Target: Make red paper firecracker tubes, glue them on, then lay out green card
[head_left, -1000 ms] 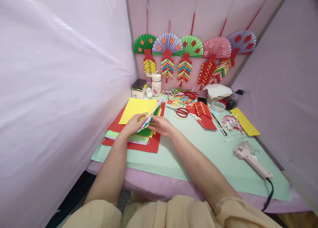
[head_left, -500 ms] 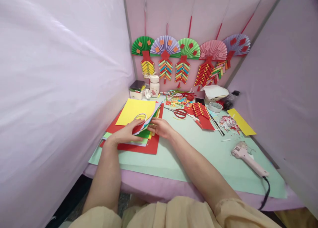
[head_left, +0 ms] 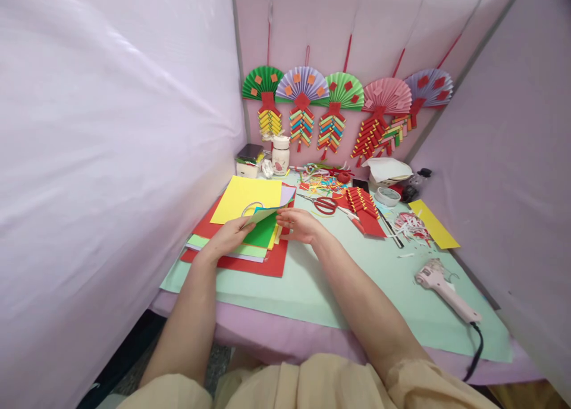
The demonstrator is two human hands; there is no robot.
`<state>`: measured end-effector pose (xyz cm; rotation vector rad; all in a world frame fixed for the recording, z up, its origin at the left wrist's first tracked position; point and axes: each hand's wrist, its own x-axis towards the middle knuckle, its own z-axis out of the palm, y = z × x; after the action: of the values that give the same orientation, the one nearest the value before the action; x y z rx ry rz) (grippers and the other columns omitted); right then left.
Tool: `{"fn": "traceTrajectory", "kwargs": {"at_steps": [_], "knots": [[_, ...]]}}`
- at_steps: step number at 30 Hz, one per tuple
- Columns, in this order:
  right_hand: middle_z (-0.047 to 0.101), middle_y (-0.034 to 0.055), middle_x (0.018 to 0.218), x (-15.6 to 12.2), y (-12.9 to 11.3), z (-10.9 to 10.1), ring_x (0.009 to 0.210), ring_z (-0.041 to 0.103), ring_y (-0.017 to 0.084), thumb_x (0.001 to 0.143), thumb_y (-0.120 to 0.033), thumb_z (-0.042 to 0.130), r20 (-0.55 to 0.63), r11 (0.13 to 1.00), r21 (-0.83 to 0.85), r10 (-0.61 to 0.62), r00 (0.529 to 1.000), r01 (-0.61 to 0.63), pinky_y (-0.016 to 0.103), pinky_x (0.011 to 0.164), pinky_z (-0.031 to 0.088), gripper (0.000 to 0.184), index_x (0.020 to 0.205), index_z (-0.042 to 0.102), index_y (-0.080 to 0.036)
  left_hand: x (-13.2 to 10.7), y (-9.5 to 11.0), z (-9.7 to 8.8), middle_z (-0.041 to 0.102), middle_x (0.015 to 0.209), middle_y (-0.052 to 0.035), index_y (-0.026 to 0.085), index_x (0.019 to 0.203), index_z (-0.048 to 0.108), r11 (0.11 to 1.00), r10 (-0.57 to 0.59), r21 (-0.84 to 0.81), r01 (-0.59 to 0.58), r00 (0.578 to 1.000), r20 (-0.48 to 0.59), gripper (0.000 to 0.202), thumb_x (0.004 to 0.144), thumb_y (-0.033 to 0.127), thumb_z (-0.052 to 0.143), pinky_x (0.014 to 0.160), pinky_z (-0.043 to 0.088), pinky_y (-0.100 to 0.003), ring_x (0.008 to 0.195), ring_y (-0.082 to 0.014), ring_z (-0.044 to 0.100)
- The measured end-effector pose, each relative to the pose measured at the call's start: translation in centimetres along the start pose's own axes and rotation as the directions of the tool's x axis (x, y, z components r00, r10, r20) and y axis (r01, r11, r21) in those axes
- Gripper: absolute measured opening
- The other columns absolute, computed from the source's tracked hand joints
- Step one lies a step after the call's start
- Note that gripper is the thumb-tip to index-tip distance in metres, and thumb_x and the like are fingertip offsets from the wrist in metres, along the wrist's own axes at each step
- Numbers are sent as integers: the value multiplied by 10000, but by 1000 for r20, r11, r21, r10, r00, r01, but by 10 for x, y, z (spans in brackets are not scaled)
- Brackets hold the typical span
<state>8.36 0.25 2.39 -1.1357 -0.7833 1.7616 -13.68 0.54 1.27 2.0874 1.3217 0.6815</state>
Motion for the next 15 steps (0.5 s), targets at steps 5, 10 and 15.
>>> {"fn": "traceTrajectory", "kwargs": {"at_steps": [5, 10, 15], "knots": [[605, -9, 779, 4, 7, 4, 777, 564, 131, 693, -129, 669, 22, 999, 47, 3, 1000, -4, 431, 818, 508, 157, 828, 619, -193, 0, 0, 2, 696, 1016, -36, 201, 1040, 667, 1000, 9, -17, -8, 1000, 17, 401, 873, 483, 436, 788, 486, -299, 925, -233, 627], [584, -27, 719, 8, 12, 7, 720, 559, 120, 669, -121, 685, 44, 978, 201, -62, 997, 52, 384, 795, 534, 170, 807, 611, -189, 0, 1, 2, 704, 952, -28, 201, 1048, 670, 998, 35, -52, -34, 999, 19, 409, 855, 492, 457, 792, 497, -315, 885, -231, 637], [588, -25, 751, 11, 16, 12, 767, 564, 122, 644, -107, 684, 31, 943, 312, -130, 991, 114, 372, 823, 537, 203, 796, 578, -191, -3, -2, 2, 662, 1174, -68, 206, 1167, 636, 997, 57, 44, -56, 998, -24, 587, 681, 533, 677, 933, 457, -370, 1081, -283, 582]]}}
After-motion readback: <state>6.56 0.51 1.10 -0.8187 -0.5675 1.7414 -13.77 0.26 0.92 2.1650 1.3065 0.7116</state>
